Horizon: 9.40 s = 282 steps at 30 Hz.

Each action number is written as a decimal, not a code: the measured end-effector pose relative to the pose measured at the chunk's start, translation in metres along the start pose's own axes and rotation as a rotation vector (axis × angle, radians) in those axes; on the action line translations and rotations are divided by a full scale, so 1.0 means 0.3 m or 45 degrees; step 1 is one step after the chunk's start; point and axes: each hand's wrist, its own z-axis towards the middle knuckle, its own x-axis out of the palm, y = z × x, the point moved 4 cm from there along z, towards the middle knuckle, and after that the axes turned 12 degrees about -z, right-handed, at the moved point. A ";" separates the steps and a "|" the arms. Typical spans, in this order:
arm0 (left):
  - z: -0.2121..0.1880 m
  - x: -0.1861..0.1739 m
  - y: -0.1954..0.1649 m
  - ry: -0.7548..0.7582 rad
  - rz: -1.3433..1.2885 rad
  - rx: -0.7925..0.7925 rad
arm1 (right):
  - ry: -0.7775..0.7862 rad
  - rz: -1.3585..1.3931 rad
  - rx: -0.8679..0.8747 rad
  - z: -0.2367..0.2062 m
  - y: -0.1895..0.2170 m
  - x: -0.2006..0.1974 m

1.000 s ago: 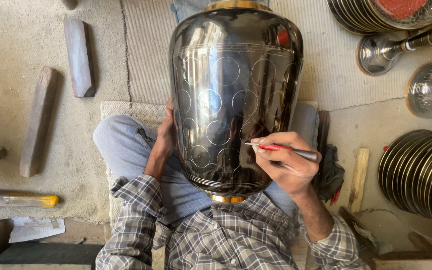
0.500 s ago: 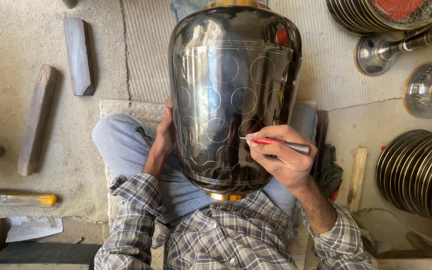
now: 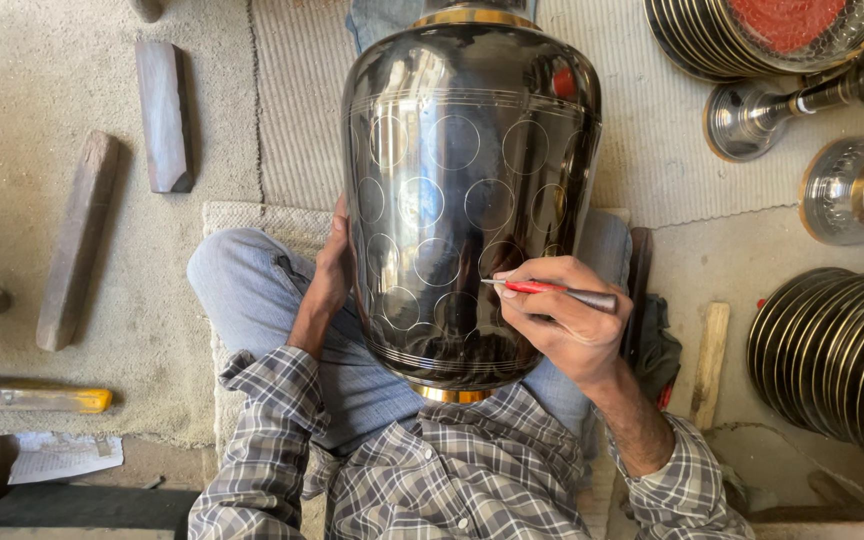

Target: The person sits on the floor with a large dark metal vase held between their legs and uses a red-handled scribe to engrave circular patterns onto the vase surface, steadying the vase with the other hand and rotating it to reach new areas.

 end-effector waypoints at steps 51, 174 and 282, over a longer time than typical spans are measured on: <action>-0.002 0.004 -0.006 0.010 0.032 0.014 | -0.240 0.015 0.181 -0.240 0.044 0.073; -0.116 0.031 0.054 -0.173 0.038 0.027 | -0.116 0.006 0.026 0.275 -0.166 0.000; -0.126 0.055 0.043 -0.066 0.027 -0.025 | -0.419 -0.254 0.038 -0.006 0.040 0.085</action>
